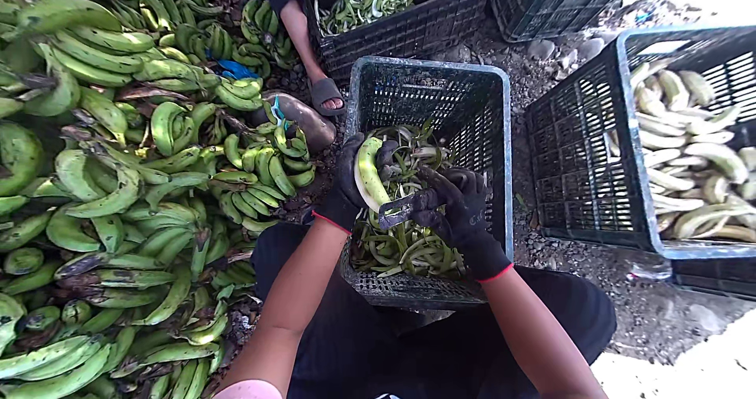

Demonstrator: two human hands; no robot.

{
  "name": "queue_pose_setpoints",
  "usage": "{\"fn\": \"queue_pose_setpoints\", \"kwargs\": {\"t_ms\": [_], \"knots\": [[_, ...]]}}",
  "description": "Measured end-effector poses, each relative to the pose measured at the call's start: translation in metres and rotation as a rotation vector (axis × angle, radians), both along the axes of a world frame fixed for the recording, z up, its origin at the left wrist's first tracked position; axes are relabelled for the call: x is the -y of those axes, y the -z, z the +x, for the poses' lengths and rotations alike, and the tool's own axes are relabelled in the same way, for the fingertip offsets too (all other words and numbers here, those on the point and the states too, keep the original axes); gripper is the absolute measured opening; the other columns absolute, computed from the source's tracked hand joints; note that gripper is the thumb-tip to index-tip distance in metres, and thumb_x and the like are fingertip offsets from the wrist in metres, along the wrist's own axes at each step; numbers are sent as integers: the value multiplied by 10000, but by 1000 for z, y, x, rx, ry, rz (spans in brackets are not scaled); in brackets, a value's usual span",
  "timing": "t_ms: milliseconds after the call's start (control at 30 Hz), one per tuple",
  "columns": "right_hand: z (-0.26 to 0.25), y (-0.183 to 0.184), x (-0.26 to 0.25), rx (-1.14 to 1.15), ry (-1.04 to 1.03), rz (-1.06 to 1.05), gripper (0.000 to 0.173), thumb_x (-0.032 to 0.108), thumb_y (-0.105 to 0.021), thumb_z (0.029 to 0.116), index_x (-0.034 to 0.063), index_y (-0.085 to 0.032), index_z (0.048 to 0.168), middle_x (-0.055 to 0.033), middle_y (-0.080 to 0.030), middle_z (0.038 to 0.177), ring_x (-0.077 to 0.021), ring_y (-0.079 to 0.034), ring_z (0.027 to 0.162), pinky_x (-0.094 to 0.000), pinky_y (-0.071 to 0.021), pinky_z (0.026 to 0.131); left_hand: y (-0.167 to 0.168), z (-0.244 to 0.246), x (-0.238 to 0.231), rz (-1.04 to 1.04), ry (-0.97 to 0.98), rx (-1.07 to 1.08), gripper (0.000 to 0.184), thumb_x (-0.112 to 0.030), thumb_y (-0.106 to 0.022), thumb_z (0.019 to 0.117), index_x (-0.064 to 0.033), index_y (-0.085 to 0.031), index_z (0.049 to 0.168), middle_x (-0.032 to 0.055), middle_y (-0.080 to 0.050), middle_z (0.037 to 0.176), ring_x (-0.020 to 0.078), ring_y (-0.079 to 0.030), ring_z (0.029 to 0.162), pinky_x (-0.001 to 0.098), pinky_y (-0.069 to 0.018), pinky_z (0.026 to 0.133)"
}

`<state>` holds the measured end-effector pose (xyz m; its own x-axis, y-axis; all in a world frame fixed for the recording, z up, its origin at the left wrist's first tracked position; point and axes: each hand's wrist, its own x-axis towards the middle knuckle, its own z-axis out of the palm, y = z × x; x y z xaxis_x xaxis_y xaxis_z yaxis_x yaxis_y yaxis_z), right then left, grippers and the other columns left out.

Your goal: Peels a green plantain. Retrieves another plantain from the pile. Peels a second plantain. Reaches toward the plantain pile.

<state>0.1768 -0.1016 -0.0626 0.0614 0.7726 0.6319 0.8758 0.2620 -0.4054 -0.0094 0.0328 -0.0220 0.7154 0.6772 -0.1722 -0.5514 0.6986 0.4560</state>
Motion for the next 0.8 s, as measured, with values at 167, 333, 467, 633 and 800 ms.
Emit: {"fn": "queue_pose_setpoints", "kwargs": {"t_ms": [167, 333, 467, 633, 800], "knots": [[-18, -16, 5, -114, 135, -384, 811, 839, -351, 883, 246, -708, 1305, -215, -651, 1120, -437, -603, 1049, -622, -468, 789, -11, 3, 26, 291, -229, -612, 567, -580, -227, 1075, -191, -606, 1237, 14, -610, 750, 102, -572, 549, 255, -521, 504], [-19, -21, -10, -536, 123, -721, 644, 627, -350, 1032, 154, -627, 1369, -158, -673, 1243, -350, -630, 1138, -617, -494, 915, -6, 21, 46, 787, -236, -931, 511, -417, -207, 1114, -130, -523, 1394, 72, -641, 1093, 124, -620, 904, 341, -549, 789], [-3, -16, -8, -699, 27, -809, 753, 682, -189, 1027, 148, -546, 1419, -127, -680, 1174, -264, -668, 1000, -535, -549, 814, -10, 27, 54, 1049, -55, -1088, 566, -416, -245, 1102, -88, -469, 1505, 202, -648, 1246, 279, -660, 1029, 511, -532, 896], [7, -10, -3, -750, 3, -747, 564, 467, -275, 1087, 250, -360, 1600, -144, -612, 1354, -304, -648, 1058, -568, -539, 829, -10, 32, 62, 1001, 37, -935, 530, -378, -320, 1094, -81, -476, 1504, 124, -708, 1011, 180, -676, 735, 387, -592, 699], [9, -13, 4, -748, -88, -619, 782, 747, -208, 991, 206, -530, 1454, -26, -664, 1246, -144, -656, 989, -413, -567, 780, -5, 14, 42, 537, 45, -427, 568, -582, -263, 1059, -240, -497, 1448, 41, -657, 779, 131, -642, 603, 283, -581, 558]]}}
